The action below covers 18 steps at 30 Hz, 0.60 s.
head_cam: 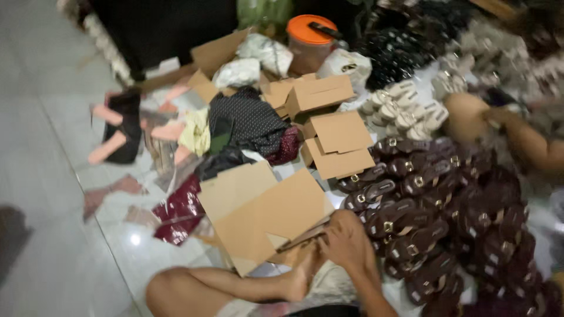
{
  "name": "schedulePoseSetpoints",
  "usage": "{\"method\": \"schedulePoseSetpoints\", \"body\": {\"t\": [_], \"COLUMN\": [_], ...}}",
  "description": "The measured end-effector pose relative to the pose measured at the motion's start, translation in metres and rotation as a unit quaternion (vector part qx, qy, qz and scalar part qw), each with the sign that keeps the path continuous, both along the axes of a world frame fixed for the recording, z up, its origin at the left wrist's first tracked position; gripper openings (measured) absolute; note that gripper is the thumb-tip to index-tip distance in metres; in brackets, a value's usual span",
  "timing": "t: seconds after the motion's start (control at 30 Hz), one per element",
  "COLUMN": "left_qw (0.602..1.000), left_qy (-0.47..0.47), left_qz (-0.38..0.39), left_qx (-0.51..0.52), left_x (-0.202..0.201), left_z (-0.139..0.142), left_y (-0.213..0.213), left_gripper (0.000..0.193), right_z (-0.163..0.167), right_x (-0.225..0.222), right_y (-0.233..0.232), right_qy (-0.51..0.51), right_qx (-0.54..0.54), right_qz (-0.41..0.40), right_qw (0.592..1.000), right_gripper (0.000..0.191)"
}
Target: The person sits on the floor and packs brown sandals into cardboard boxes. They pick up a pair of sandals, place them into a box, and close the lid. This process is repeated multiple times with different pairs of sandals.
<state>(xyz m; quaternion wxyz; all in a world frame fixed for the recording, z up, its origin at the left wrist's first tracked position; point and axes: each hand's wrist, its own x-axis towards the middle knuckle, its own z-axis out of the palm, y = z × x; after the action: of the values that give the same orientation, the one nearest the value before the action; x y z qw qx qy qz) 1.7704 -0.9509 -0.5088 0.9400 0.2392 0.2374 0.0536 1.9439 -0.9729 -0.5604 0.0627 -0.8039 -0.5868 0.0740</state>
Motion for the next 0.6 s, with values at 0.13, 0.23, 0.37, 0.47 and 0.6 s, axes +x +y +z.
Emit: {"method": "schedulePoseSetpoints", "body": {"t": [0.13, 0.23, 0.37, 0.47, 0.6], "left_qw": [1.0, 0.999, 0.966, 0.578, 0.306], "left_qy": [0.011, 0.03, 0.065, 0.17, 0.175], "left_qz": [0.02, 0.016, 0.018, 0.053, -0.16], "left_qx": [0.01, 0.027, 0.25, 0.796, 0.922], "left_x": [0.015, 0.019, -0.028, -0.114, -0.134], "left_z": [-0.029, -0.035, -0.005, 0.006, -0.031], "left_y": [0.002, -0.002, 0.01, 0.052, 0.106], "left_gripper": [0.102, 0.096, 0.088, 0.082, 0.076], "right_z": [-0.01, -0.018, -0.022, -0.018, -0.008], "right_x": [0.019, 0.014, 0.002, -0.008, -0.021], "right_y": [0.012, 0.002, 0.004, 0.01, 0.011], "right_qy": [0.006, 0.01, 0.059, 0.122, 0.2], "right_qx": [0.007, -0.026, 0.019, 0.003, -0.03], "right_qz": [0.046, 0.096, 0.244, 0.303, 0.288], "right_qw": [0.999, 0.995, 0.968, 0.945, 0.936], "right_gripper": [0.039, 0.034, 0.034, 0.037, 0.037]}}
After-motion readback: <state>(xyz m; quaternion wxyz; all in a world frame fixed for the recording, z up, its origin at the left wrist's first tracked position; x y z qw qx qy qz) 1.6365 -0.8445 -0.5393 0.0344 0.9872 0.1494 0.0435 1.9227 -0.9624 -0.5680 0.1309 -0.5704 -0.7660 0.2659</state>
